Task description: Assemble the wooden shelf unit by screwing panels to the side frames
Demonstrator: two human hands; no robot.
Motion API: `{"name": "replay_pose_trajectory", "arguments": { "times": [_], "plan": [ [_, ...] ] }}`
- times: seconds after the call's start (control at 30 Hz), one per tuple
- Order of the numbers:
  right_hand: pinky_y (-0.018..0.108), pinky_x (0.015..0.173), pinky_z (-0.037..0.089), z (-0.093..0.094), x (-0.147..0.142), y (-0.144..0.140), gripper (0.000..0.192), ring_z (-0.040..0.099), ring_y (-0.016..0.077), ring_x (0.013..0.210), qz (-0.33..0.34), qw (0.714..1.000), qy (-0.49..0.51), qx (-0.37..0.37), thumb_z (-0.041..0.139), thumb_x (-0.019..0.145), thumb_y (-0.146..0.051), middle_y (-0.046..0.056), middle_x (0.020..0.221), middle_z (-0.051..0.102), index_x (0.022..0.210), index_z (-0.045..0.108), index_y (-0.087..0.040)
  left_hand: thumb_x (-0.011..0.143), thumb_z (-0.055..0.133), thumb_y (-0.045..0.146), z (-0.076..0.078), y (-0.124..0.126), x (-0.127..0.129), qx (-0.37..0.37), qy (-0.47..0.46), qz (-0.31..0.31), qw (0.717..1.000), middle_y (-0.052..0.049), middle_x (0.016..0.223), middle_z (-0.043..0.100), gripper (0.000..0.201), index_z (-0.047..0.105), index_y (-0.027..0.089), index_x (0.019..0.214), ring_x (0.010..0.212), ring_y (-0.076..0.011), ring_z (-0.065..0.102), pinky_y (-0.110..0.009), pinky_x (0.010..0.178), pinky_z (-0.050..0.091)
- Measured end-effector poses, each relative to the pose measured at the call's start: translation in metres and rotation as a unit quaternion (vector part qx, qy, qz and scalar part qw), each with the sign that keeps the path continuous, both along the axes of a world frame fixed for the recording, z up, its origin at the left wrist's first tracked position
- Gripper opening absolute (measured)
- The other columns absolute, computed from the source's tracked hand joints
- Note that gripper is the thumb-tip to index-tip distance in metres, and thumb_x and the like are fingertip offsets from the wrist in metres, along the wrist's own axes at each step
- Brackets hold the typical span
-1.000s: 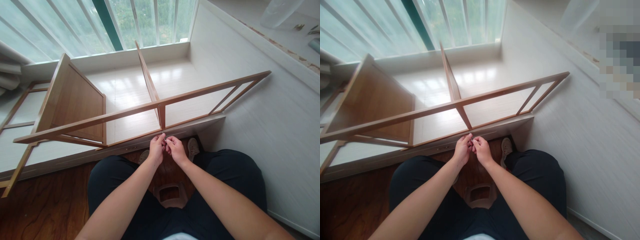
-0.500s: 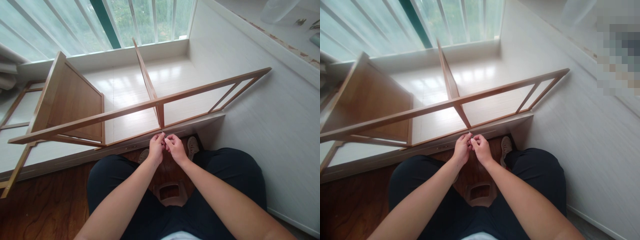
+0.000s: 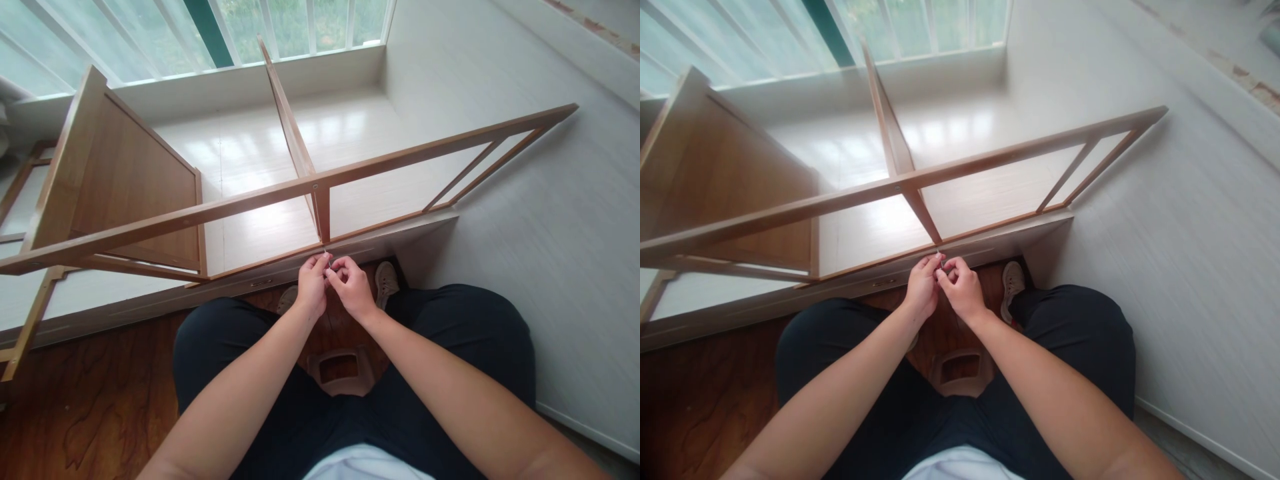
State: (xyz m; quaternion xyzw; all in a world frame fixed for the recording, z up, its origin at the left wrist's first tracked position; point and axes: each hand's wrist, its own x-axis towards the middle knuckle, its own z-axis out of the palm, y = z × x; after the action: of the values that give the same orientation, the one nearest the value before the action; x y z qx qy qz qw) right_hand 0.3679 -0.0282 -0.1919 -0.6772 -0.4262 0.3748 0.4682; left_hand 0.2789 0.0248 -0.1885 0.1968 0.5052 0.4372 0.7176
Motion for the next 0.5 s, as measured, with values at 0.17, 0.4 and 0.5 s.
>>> {"name": "replay_pose_trajectory", "arguments": {
  "times": [0.17,0.4,0.5],
  "plan": [
    [0.028,0.064,0.044,-0.0004,0.0009,-0.0004,0.019,0.057,0.0155,0.057,0.0,1.0,0.0,0.008,0.066,0.088,-0.04,-0.005,0.062,0.059,0.091,0.059,-0.023,0.059,0.092,0.039,0.0,0.0002,0.0005,-0.001,0.003,-0.001,1.0,0.002,0.072,0.059,0.04,0.071,0.014,0.083,0.063,-0.0097,0.054,-0.022,0.057,0.045],
    [0.028,0.062,0.043,-0.0004,0.0034,-0.0024,0.021,0.056,0.0141,0.055,0.003,1.0,-0.029,0.007,0.067,0.09,-0.042,-0.006,0.061,0.06,0.089,0.058,-0.023,0.069,0.09,0.032,0.0,-0.0011,0.0034,0.016,-0.014,0.006,1.0,0.0,0.074,0.061,0.029,0.071,0.013,0.08,0.063,-0.0084,0.054,-0.019,0.054,0.043],
    [0.026,0.06,0.044,-0.0034,0.0057,-0.0032,0.023,0.057,0.0131,0.055,0.003,0.999,-0.034,0.022,0.068,0.092,-0.043,-0.006,0.06,0.059,0.088,0.057,-0.023,0.073,0.09,0.032,-0.0043,-0.0011,0.0052,0.019,-0.013,-0.003,1.0,0.0,0.077,0.061,0.029,0.069,0.014,0.082,0.062,-0.0076,0.053,-0.019,0.053,0.042]
  ]
}}
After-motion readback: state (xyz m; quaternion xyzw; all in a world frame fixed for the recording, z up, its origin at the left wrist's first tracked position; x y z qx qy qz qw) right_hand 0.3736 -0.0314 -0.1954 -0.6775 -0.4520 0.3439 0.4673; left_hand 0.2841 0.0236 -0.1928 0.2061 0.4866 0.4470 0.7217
